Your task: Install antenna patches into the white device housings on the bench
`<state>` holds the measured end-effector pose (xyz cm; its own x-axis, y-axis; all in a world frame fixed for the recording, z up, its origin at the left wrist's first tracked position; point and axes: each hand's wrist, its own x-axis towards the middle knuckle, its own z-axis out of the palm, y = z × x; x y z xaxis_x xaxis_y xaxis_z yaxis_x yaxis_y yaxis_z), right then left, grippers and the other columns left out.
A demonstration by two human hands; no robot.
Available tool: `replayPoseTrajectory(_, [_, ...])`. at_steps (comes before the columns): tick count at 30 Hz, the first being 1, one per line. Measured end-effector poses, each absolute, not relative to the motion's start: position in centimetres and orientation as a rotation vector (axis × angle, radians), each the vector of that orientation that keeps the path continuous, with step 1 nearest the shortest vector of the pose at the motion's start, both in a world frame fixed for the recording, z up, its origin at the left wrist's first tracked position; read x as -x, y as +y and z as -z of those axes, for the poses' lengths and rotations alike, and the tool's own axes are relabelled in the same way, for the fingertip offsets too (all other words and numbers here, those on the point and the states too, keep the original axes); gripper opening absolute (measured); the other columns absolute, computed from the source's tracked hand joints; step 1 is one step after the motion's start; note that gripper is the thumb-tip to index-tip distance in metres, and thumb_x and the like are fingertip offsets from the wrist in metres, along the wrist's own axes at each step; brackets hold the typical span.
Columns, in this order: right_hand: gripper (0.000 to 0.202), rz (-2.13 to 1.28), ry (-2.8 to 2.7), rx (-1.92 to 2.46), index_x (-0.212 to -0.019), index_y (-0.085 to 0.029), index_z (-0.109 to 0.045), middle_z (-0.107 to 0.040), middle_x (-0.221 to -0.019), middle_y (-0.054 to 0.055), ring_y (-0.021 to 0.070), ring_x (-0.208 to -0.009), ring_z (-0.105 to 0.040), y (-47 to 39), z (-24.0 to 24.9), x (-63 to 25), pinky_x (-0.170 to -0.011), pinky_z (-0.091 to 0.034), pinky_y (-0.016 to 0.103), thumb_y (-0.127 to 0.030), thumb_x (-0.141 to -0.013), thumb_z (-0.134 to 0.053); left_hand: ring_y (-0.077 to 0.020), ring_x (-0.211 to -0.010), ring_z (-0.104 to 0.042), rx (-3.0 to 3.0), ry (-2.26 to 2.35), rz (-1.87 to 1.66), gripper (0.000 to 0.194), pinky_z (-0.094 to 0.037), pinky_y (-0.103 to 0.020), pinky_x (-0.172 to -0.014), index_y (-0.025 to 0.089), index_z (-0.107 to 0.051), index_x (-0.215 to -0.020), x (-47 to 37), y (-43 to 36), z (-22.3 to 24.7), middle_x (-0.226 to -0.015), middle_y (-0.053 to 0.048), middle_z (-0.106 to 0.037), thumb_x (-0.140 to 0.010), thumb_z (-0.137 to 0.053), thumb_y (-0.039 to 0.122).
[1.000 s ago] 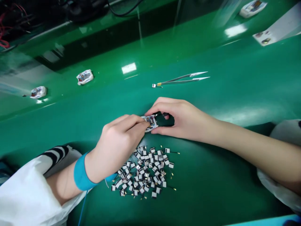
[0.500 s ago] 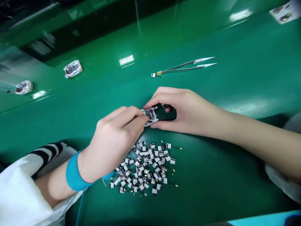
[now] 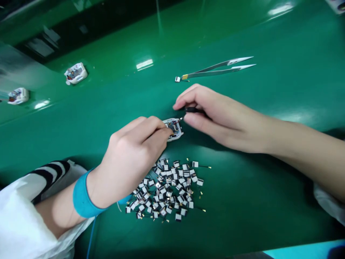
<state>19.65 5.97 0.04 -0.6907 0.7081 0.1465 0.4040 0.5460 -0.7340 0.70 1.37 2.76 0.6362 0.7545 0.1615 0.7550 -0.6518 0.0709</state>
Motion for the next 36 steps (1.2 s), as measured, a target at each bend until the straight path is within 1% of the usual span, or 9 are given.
replayPoseTrajectory(3, [0.022, -0.905, -2.347, 0.910, -0.091, -0.018, -0.052, -0.049, -0.096, 0.002, 0.0103, -0.093, -0.049, 6.0, -0.2, -20.5, -0.081, -0.043, 0.025, -0.021, -0.087, -0.031, -0.0120, -0.072, -0.056, 2.821, -1.323, 0.270, 0.019, -0.044, -0.023, -0.061, 0.018, -0.058, -0.074, -0.7, 1.4, -2.8, -0.076, 0.000, -0.059, -0.083, -0.041, 0.018])
replayPoseTrajectory(6, [0.017, -0.749, -2.296, 0.917, -0.089, -0.019, -0.058, -0.051, -0.088, 0.001, 0.0077, -0.089, -0.050, 5.6, -0.8, -20.7, -0.081, -0.044, 0.021, -0.021, -0.084, -0.042, -0.0117, -0.071, -0.055, 2.827, -1.313, 0.260, 0.019, -0.044, -0.023, -0.062, 0.017, -0.058, -0.074, -0.6, 1.4, -2.8, -0.077, 0.000, -0.059, -0.083, -0.041, 0.017])
replayPoseTrajectory(9, [0.015, -0.642, -2.078, 1.020, -0.091, -0.021, -0.060, -0.059, -0.079, -0.003, 0.0040, -0.077, -0.055, 4.5, -1.7, -20.2, -0.071, -0.047, 0.014, -0.021, -0.077, -0.055, -0.0129, -0.071, -0.055, 2.840, -1.285, 0.208, 0.021, -0.044, -0.023, -0.062, 0.016, -0.058, -0.073, -0.5, 1.4, -2.9, -0.076, -0.001, -0.059, -0.083, -0.040, 0.015])
replayPoseTrajectory(11, [0.012, -0.650, -1.998, 1.045, -0.085, -0.021, -0.061, -0.063, -0.078, -0.005, 0.0038, -0.072, -0.058, 3.7, -2.0, -19.6, -0.064, -0.048, 0.012, -0.020, -0.073, -0.060, -0.0136, -0.072, -0.055, 2.839, -1.265, 0.163, 0.022, -0.044, -0.024, -0.063, 0.017, -0.058, -0.073, -0.5, 1.4, -3.0, -0.075, -0.002, -0.059, -0.083, -0.038, 0.014])
replayPoseTrajectory(15, [0.007, -0.557, -2.082, 0.997, -0.077, -0.024, -0.060, -0.065, -0.075, -0.007, 0.0064, -0.067, -0.060, 2.9, -1.7, -18.8, -0.061, -0.050, 0.015, -0.020, -0.071, -0.062, -0.0127, -0.069, -0.054, 2.824, -1.240, 0.118, 0.026, -0.044, -0.023, -0.061, 0.017, -0.058, -0.072, -0.4, 1.5, -3.1, -0.073, -0.002, -0.058, -0.084, -0.035, 0.014])
replayPoseTrajectory(22, [0.011, -0.402, -2.167, 0.909, -0.078, -0.024, -0.056, -0.064, -0.077, -0.004, 0.0055, -0.070, -0.060, 2.6, -1.4, -18.3, -0.064, -0.048, 0.013, -0.014, -0.074, -0.058, -0.0128, -0.067, -0.053, 2.825, -1.254, 0.101, 0.028, -0.043, -0.023, -0.058, 0.016, -0.058, -0.070, -0.4, 1.4, -3.1, -0.072, -0.002, -0.057, -0.084, -0.035, 0.013])
replayPoseTrajectory(27, [0.012, -0.297, -2.214, 0.939, -0.073, -0.022, -0.052, -0.061, -0.070, -0.003, 0.0048, -0.061, -0.056, 2.1, -1.6, -17.7, -0.056, -0.044, 0.015, -0.011, -0.074, -0.056, -0.0130, -0.063, -0.050, 2.816, -1.241, 0.131, 0.028, -0.040, -0.024, -0.056, 0.015, -0.056, -0.064, -0.4, 1.4, -3.0, -0.068, -0.002, -0.056, -0.083, -0.036, 0.012])
replayPoseTrajectory(32, [0.015, -0.378, -2.202, 0.980, -0.069, -0.025, -0.049, -0.059, -0.069, -0.003, 0.0088, -0.058, -0.055, 2.1, -1.2, -17.5, -0.053, -0.045, 0.021, -0.012, -0.076, -0.052, -0.0127, -0.064, -0.050, 2.835, -1.267, 0.146, 0.030, -0.038, -0.023, -0.056, 0.015, -0.057, -0.065, -0.4, 1.3, -3.0, -0.069, -0.003, -0.056, -0.085, -0.034, 0.014])
replayPoseTrajectory(36, [0.016, -0.439, -2.112, 0.958, -0.069, -0.024, -0.047, -0.058, -0.067, -0.003, 0.0083, -0.058, -0.055, 2.2, -0.8, -17.5, -0.053, -0.045, 0.020, -0.011, -0.073, -0.054, -0.0134, -0.066, -0.050, 2.846, -1.283, 0.163, 0.029, -0.040, -0.024, -0.058, 0.014, -0.058, -0.068, -0.4, 1.3, -3.1, -0.071, -0.004, -0.056, -0.086, -0.035, 0.015])
